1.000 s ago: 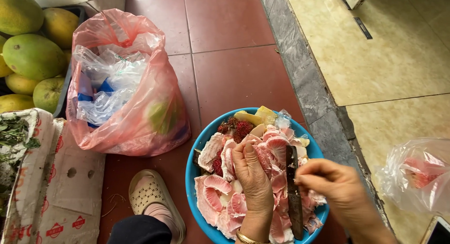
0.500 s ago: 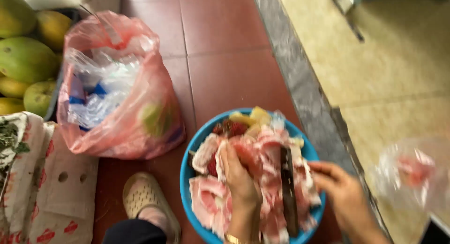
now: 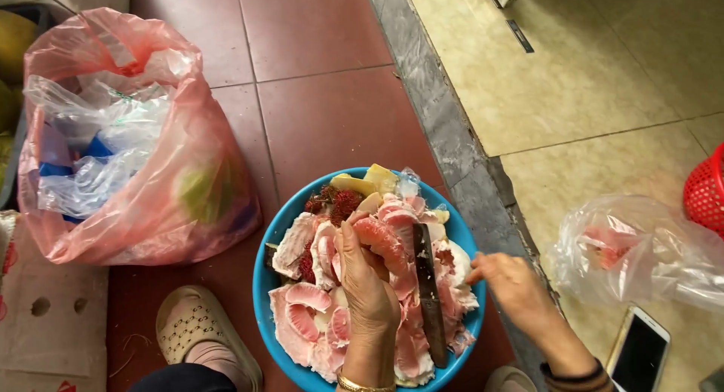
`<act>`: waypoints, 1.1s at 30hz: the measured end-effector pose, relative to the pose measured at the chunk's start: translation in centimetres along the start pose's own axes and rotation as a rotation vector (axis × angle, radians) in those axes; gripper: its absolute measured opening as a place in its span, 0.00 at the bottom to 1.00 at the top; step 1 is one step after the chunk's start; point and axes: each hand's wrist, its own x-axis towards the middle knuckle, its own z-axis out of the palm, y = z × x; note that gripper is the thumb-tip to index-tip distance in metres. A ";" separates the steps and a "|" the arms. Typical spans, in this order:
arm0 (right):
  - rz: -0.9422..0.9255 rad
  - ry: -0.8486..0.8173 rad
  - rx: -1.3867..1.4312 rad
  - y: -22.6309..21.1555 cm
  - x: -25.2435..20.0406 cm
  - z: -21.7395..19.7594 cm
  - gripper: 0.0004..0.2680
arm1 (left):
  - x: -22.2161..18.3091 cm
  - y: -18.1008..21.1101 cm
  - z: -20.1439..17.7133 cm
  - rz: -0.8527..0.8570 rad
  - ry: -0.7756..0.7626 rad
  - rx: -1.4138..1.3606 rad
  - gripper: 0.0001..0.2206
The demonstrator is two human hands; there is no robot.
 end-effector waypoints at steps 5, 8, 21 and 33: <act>-0.082 0.174 0.038 0.0 -1.7 -0.5 0.10 | 0.2 -2.4 -0.9 0.076 -0.157 0.142 0.21; -0.178 0.225 0.551 -2.4 -3.1 -0.4 0.08 | -1.0 -3.3 -0.6 0.027 -0.267 0.251 0.23; 0.211 0.101 1.051 -5.6 -6.1 -9.3 0.14 | -0.4 -13.0 -2.0 -0.276 -0.428 0.277 0.34; 0.608 0.228 -0.409 13.1 3.4 -19.8 0.10 | -3.0 -12.8 1.2 -0.412 -0.261 0.748 0.29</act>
